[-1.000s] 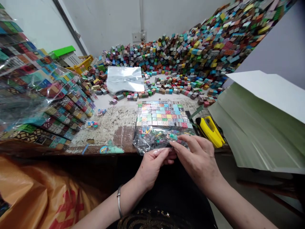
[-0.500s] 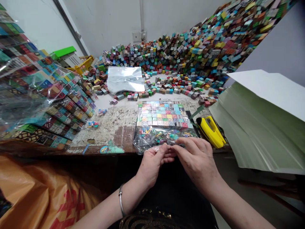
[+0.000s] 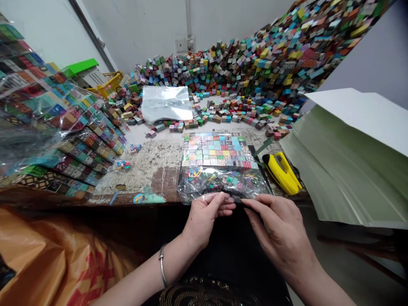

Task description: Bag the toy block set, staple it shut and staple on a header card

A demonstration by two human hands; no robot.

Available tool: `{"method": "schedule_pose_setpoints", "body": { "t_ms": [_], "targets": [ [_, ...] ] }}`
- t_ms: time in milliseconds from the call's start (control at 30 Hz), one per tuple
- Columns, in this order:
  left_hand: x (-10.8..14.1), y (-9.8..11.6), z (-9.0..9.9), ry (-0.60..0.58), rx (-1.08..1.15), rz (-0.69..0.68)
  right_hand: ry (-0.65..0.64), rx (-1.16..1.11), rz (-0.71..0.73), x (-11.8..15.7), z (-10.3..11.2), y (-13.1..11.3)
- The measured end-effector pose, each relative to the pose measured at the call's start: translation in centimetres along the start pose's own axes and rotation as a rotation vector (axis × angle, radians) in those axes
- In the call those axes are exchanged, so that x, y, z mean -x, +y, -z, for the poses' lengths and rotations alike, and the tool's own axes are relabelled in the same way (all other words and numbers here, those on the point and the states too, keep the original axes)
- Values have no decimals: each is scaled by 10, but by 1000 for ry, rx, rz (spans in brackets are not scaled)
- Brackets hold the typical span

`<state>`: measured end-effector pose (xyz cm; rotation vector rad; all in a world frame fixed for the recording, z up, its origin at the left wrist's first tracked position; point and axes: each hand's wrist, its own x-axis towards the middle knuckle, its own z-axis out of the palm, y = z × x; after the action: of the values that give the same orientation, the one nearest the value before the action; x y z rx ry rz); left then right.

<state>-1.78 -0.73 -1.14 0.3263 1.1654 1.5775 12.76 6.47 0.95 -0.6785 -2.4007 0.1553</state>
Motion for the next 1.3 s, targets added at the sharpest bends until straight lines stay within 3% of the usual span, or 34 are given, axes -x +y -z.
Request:
{"method": "schedule_pose_setpoints", "body": {
  "t_ms": [200,500,700,1033,1300],
  "targets": [
    [2,0,1,-2,11,4,97,119,-1,-8,-8,2],
    [1,1,1,-19,23,6,67,113,110,-26,-3,7],
    [2,1,-1,-20,63,15,43,72,140,-24,3,5],
    [-1,2,-2,34,-13,9,36,56,34,-9,2,2],
    [1,4,-2,32,-15,12,-201,-43,50,18,-8,-1]
  ]
}}
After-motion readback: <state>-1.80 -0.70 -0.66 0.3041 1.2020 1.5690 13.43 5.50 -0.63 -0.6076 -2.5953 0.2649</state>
